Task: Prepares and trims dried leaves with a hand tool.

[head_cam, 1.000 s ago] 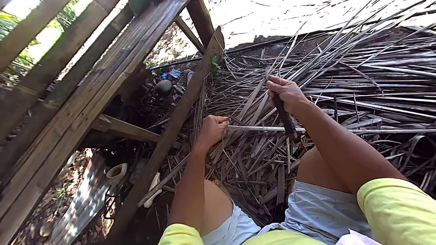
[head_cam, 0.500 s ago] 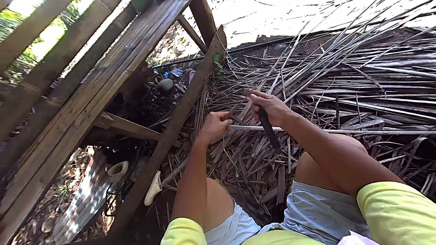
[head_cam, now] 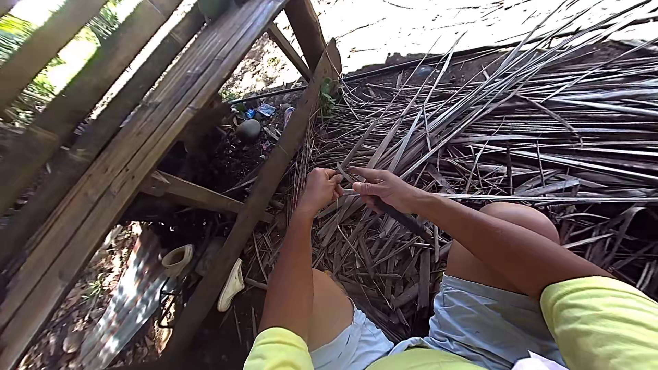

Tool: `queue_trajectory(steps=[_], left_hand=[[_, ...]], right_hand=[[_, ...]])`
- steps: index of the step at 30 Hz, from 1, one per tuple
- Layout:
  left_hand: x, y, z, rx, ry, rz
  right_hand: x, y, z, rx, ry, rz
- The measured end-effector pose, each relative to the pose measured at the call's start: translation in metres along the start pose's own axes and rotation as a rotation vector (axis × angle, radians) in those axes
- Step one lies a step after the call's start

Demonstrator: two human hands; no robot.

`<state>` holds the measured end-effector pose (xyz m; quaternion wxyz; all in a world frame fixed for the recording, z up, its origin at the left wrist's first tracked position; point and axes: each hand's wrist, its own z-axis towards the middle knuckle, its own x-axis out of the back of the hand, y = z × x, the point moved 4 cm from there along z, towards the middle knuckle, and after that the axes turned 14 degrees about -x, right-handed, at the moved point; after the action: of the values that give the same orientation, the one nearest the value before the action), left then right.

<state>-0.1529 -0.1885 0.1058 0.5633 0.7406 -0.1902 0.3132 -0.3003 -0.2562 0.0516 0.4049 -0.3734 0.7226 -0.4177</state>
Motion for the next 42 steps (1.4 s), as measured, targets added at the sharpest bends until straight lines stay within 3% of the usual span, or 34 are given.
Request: queue_trajectory(steps=[6,19,23,28,33,38,42], left_hand=[[-0.007,-0.002,0.002,-0.068,0.04,0.005],[-0.027,0.009,-0.003,-0.174,0.095,0.409],[-0.029,0.011,-0.002,-0.185,0.095,0.426],[-0.008,0.005,0.005,-0.203,0.124,0.346],[-0.009,0.008,0.007,-0.213,0.079,0.375],[-0.013,0.017,0.006,-0.15,0.088,0.479],[-0.019,0.023,0.002,-0.093,0.058,0.544]], right_hand=[[-0.001,0.008,0.008,-0.016,-0.01,0.037],[0.006,0.009,0.022,0.026,0.154,0.095],[0.008,0.005,0.024,0.088,0.234,-0.046],[0.005,0.001,0.02,0.098,0.196,-0.213],[0.017,-0.003,0.027,0.153,0.382,-0.549],[0.02,-0.007,0.036,0.129,0.393,-0.521],[0.042,-0.013,0.043,0.081,0.502,-0.494]])
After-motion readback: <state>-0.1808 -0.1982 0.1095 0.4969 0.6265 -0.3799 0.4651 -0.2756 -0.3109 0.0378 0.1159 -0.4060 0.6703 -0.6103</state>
